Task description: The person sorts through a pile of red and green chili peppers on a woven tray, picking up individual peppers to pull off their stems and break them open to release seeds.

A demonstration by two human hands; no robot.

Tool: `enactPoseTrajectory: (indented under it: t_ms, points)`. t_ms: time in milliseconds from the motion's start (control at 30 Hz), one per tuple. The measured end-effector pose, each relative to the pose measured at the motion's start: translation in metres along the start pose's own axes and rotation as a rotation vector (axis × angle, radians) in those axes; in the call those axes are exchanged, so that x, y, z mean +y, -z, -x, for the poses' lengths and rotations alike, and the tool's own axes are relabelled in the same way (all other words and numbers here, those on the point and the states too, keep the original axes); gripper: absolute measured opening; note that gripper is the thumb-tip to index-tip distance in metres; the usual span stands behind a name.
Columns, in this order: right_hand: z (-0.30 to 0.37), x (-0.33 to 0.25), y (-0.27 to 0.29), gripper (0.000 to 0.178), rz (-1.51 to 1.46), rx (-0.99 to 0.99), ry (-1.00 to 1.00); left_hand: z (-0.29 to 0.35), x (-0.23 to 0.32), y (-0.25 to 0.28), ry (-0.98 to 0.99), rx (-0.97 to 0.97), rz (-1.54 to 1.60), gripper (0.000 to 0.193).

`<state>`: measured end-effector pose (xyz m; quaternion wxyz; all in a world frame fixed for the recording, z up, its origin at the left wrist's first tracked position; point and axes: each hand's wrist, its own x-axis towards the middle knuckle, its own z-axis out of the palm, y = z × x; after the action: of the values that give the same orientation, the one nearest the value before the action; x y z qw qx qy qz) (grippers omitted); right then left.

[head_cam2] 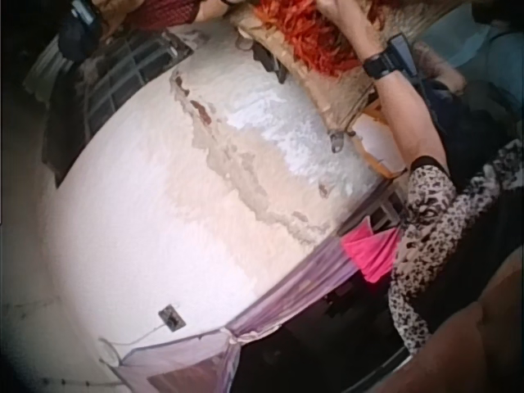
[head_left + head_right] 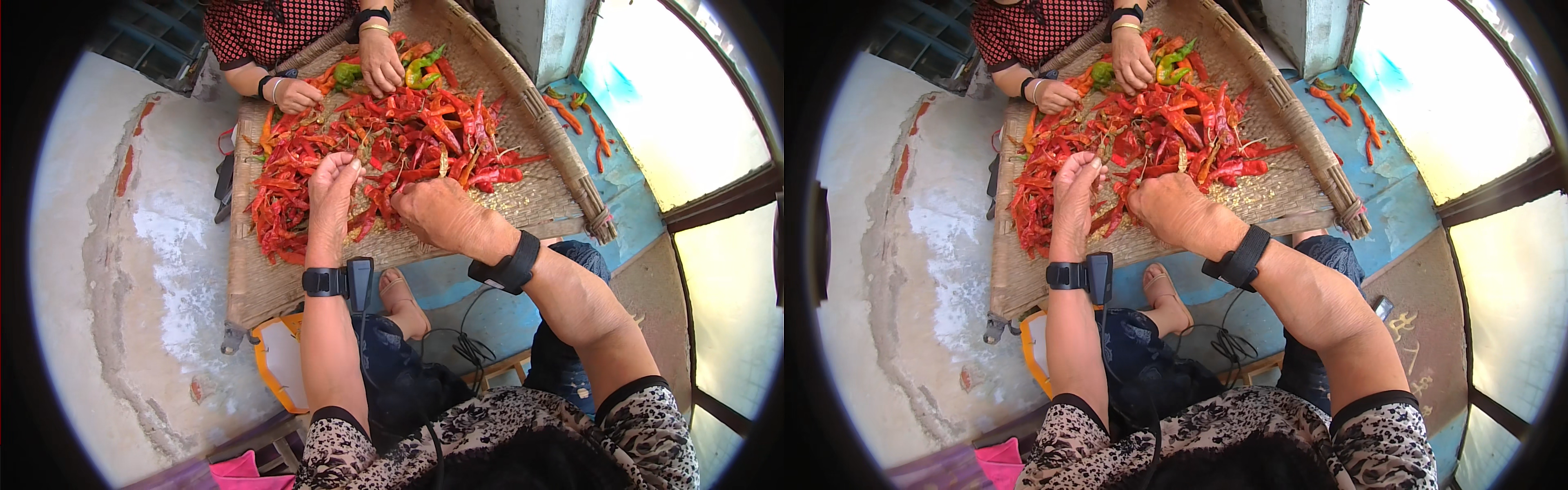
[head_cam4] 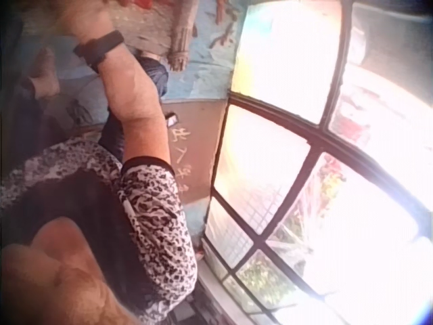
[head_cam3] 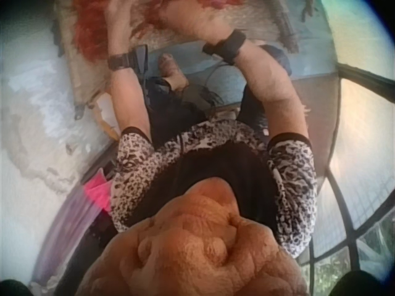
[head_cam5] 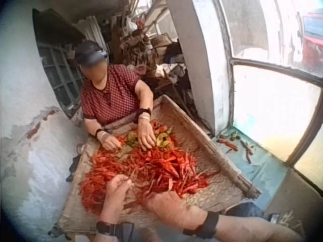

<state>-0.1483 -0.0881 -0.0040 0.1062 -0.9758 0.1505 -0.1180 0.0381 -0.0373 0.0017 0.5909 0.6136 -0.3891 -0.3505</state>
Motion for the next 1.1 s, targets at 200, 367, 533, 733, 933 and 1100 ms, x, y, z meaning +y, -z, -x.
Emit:
enactPoseTrajectory:
  t_ms: [200,367,533,733,933,1100]
  points:
    - [-0.017,0.001,-0.013,0.042,-0.922,0.269,-0.256,0.025,0.004,0.004,0.049,-0.093,0.199,0.017]
    - [-0.022,-0.003,-0.005,0.027,-1.520,0.236,-0.404,0.028,0.002,-0.001,0.045,-0.173,0.258,0.016]
    - [-0.025,-0.005,-0.012,0.021,-1.599,0.370,-0.427,0.028,0.002,-0.002,0.103,-0.220,-0.048,0.020]
    - [-0.029,0.003,-0.014,0.021,-1.524,0.475,-0.665,0.034,0.006,0.001,0.125,-0.138,-0.120,0.020]
    - [-0.024,0.019,-0.011,0.025,-1.497,0.556,-0.570,0.030,0.009,0.027,-0.064,0.045,-0.214,0.016]
    - [-0.015,0.024,0.012,0.024,-1.474,0.691,-0.603,0.030,0.009,0.090,-0.240,0.455,-0.595,0.019]
